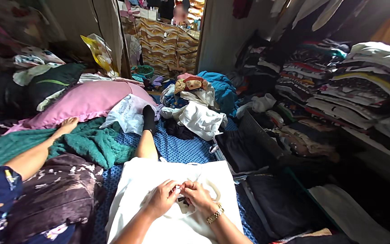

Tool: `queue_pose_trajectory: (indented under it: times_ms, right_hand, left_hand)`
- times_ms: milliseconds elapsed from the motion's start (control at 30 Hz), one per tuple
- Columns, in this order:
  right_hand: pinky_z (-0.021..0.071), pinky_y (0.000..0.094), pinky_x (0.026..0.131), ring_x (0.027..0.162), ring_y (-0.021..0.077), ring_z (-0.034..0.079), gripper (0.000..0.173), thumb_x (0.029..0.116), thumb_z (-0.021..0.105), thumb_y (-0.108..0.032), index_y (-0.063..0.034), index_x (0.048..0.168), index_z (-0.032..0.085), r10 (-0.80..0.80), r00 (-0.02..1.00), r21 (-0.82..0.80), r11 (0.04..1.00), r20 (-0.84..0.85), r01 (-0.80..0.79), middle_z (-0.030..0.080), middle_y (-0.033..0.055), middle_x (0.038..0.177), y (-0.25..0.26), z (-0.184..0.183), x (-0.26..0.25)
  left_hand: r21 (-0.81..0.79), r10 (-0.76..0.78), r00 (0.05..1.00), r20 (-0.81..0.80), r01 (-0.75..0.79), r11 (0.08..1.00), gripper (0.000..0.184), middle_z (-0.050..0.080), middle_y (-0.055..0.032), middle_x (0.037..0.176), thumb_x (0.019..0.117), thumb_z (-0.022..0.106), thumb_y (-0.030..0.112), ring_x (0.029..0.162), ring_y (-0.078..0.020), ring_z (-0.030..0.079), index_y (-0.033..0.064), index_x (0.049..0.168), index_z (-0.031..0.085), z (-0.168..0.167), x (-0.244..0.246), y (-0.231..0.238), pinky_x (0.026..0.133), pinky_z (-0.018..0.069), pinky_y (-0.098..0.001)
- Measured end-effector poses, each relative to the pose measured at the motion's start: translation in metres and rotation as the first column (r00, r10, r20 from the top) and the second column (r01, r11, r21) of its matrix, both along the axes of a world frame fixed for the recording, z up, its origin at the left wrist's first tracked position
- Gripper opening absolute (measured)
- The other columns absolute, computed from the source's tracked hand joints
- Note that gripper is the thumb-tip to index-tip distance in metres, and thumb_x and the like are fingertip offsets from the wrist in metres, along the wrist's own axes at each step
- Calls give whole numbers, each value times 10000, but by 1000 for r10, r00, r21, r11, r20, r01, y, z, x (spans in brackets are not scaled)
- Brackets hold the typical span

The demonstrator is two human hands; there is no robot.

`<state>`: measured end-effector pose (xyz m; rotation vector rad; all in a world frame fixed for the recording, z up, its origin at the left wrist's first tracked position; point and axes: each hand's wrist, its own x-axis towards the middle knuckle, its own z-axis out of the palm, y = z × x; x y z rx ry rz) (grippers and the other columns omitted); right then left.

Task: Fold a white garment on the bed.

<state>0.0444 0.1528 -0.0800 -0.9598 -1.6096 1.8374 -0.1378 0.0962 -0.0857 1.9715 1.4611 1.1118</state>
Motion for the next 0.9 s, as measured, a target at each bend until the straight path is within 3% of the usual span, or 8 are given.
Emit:
queue_pose_trajectory:
  times_ms: [200,467,900]
  right_hand:
    - [397,168,480,499,-25,452,155,992,532,-92,-95,885,644,-7,1000,21,1000,-20,7,567,-98,654,2,-3,0]
    - [391,164,470,497,-30,458,146,976,559,-84,-102,866,653,-19,999,22,1000,-36,19,584,-98,660,3,-6,0]
    - [382,165,467,493,-29,451,166,968,566,-77,-102,828,649,-24,999,27,999,-38,25,583,-93,650,2,-3,-1]
  left_hand:
    - [12,9,1000,16,-10,1000,240,710,-136,952,934,601,142,796,-200,698,2,1077,734,0,1,-1,756,594,-344]
    - [42,23,999,34,-25,999,212,704,-142,927,960,593,146,805,-212,700,-16,1009,720,-1,1,0,766,593,-358]
    - [36,0,1000,-26,1,999,237,687,-128,891,1002,563,191,793,-223,687,-1,999,701,-1,0,0,752,581,-390]
